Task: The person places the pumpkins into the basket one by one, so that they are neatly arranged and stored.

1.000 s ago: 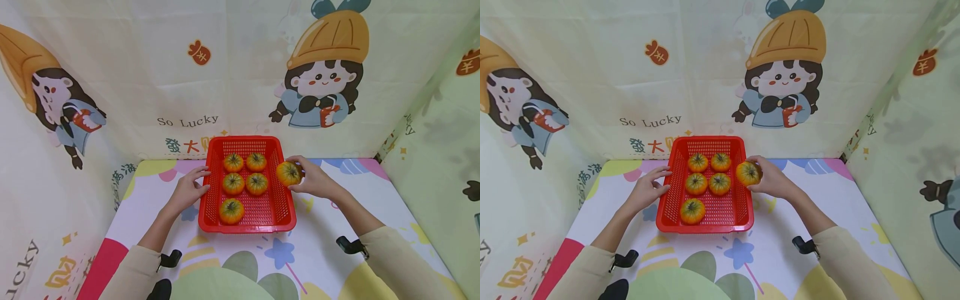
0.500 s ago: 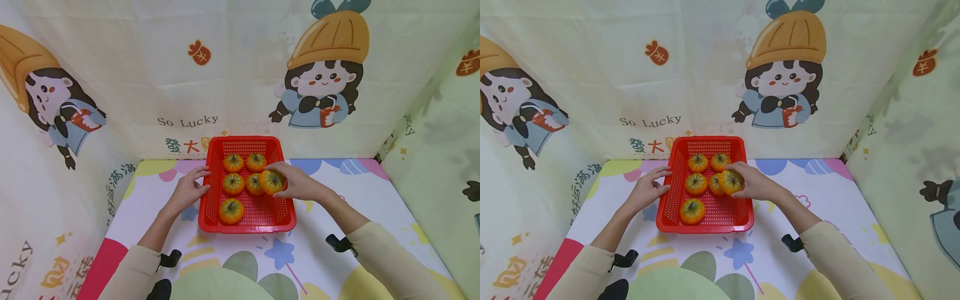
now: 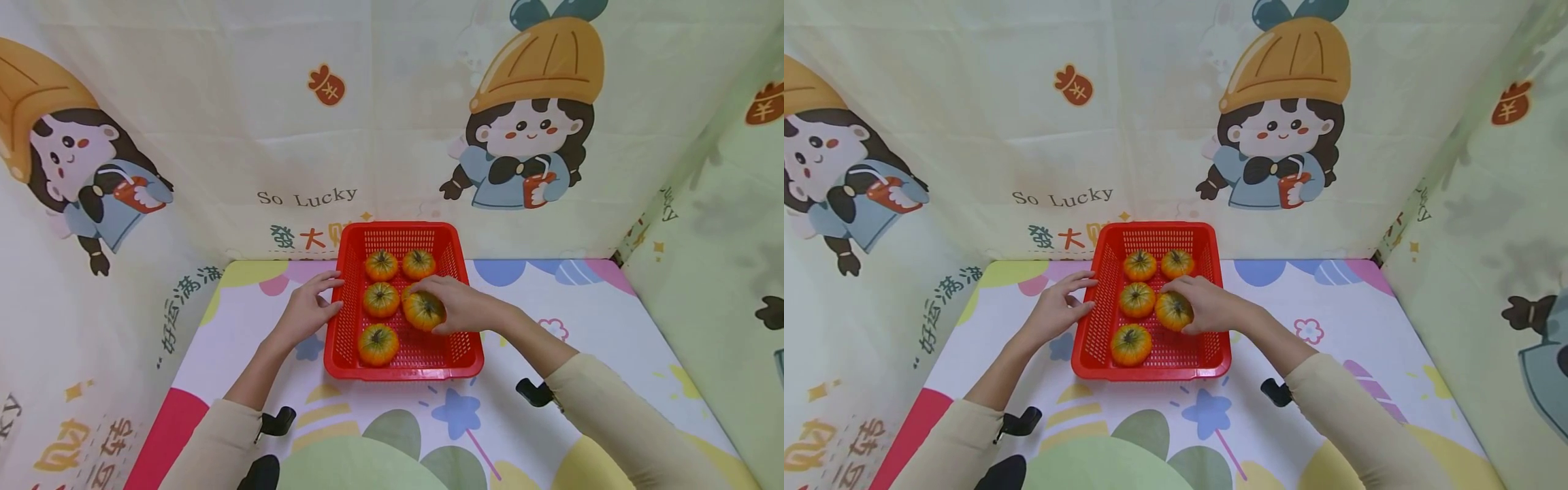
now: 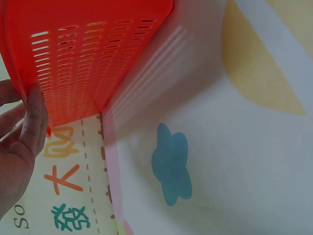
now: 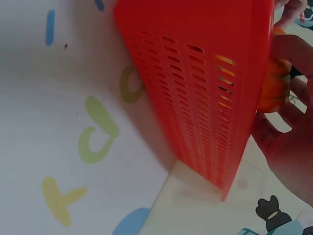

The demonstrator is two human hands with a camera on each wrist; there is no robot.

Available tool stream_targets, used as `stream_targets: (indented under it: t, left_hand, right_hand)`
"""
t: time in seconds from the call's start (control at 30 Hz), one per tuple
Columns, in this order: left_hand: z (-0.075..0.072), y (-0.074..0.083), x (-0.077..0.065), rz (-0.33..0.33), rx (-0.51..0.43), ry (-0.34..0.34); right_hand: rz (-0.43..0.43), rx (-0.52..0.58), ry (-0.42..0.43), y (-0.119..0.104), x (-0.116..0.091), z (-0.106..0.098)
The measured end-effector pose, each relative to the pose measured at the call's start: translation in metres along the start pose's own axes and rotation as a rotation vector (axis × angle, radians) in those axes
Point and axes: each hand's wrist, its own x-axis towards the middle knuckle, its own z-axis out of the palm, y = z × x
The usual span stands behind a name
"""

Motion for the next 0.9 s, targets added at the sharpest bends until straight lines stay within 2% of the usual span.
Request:
stream_targets:
  t: [0.3,0.67,0.9]
  left_hand:
    - [-0.001,0.001,-0.001,-0.009,-0.010,-0.005]
    - [-0.001,0.000,0.000,-0.008,-0.008,-0.002]
    - [-0.002,0.000,0.001,-0.006,-0.031,-0.006]
  right_hand:
    - [-0.009,-0.023,-0.128,-0.004,0.011,0.008]
    - [0.122,-0.071,-0.273,-0.013,0.019,0.018]
    - [0.135,-0.087,-0.306,-0.008,0.024,0.027]
